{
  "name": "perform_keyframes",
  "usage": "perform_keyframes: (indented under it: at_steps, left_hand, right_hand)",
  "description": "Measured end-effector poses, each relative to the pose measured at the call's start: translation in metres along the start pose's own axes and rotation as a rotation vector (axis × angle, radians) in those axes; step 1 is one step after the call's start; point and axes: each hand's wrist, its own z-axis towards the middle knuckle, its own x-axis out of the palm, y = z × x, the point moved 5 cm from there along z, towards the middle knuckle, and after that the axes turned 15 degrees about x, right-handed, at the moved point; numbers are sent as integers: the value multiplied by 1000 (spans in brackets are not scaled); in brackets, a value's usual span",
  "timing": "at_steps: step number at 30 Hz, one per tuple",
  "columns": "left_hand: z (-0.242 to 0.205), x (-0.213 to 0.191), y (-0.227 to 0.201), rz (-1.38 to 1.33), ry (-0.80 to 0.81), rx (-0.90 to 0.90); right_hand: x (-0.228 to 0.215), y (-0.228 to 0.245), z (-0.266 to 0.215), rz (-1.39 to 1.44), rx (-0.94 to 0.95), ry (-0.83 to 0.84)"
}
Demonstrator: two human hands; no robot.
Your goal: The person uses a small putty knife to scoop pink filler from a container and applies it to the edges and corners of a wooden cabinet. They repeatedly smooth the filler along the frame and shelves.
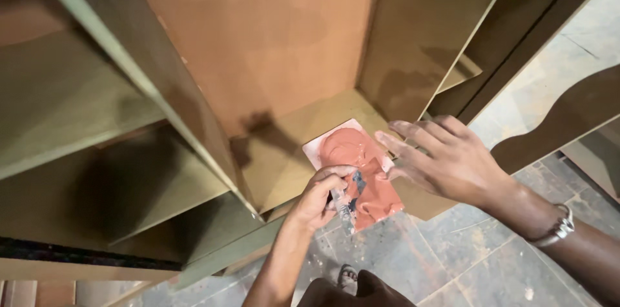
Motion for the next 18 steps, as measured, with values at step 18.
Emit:
perform_keyframes:
  at_steps: [18]
  left_hand:
    - [51,-21,41,401,-252,-189]
  right_hand:
    - [159,-49,-87,1443,434,989]
